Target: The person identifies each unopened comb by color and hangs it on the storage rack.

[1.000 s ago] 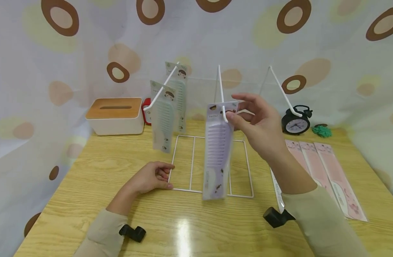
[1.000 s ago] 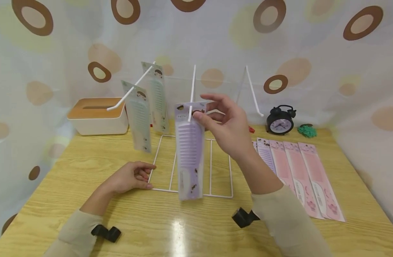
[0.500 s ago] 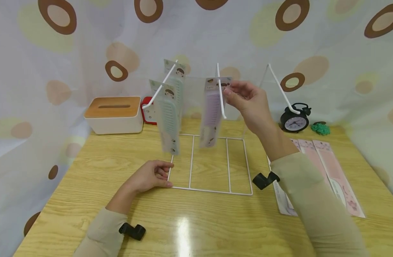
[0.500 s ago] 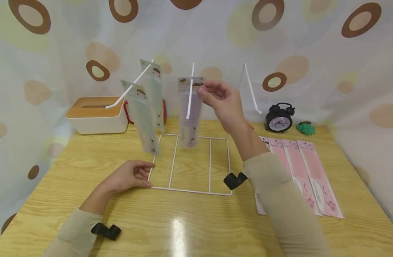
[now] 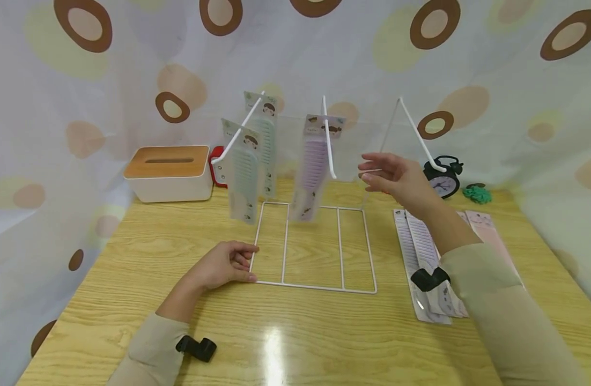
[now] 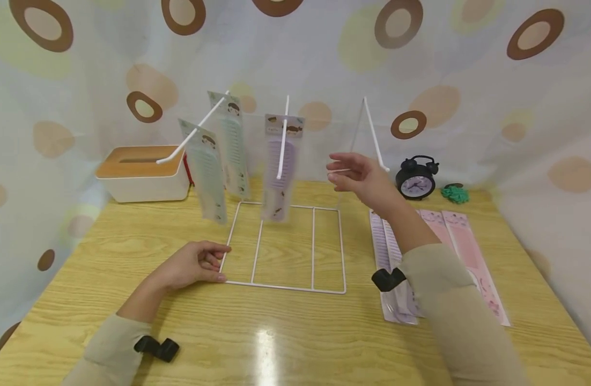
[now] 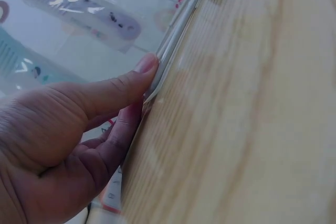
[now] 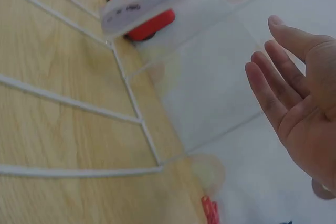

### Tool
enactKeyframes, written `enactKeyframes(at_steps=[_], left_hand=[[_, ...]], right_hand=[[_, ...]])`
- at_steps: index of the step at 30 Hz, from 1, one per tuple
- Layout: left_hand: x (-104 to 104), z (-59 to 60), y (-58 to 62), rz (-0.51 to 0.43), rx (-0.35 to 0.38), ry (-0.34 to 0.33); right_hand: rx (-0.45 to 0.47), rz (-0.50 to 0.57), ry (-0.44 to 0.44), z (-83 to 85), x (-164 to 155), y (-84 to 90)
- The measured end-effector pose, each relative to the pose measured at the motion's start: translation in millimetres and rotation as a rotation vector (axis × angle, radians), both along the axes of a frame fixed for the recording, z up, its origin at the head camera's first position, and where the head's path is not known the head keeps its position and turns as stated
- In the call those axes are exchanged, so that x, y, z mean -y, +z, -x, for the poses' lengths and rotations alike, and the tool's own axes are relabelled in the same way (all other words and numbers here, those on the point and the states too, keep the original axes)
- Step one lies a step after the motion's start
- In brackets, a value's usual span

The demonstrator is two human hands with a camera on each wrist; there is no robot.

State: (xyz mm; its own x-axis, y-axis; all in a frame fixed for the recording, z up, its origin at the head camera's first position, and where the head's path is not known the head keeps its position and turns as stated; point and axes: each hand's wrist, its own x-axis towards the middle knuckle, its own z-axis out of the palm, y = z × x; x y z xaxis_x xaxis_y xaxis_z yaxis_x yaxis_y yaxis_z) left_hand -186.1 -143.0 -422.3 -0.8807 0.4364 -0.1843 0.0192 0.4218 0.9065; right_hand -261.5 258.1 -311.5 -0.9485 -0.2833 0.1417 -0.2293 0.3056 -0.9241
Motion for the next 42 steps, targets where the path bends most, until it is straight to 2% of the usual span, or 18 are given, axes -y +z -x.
enactKeyframes(at_steps=[5, 8, 12, 16, 23, 28, 35, 38, 42], left_hand=[[0.6, 0.8, 0.7, 0.003, -0.009, -0.013], [0.5, 0.6, 1.0, -0.004, -0.004, -0.013], [1.1, 0.2, 1.2, 0.000, -0.009, -0.013], [1.0, 0.3, 1.3, 0.013, -0.027, -0.020], [0.1, -0.7, 0.8, 0.028, -0.033, -0.015], [1.2, -0.5, 1.5, 0.033, -0.034, -0.007], [-0.6, -0.5, 1.3, 0.036, -0.031, -0.011], [-1.4, -0.6, 1.5, 0.037, -0.032, -0.013], [-0.6, -1.1, 2.4, 0.039, -0.029, -0.001]], right_hand=[[0.071, -0.162, -0.037, 1.0, -36.9, -34.1], [0.094, -0.298, -0.085, 0.9, -60.1, -48.8], [0.114, -0.437, -0.114, 1.1, -87.1, -64.3], [0.100, -0.525, -0.089, 3.4, -107.7, -80.2], [0.132, -0.661, -0.105, 9.7, -120.5, -94.4], [0.166, -0.669, -0.166, 13.5, -121.9, -98.1], [0.081, -0.556, -0.304, 14.2, -117.9, -97.2], [0.010, -0.500, -0.305, 12.3, -116.3, -89.0], [-0.105, -0.353, -0.255, 6.4, -112.6, -74.7]])
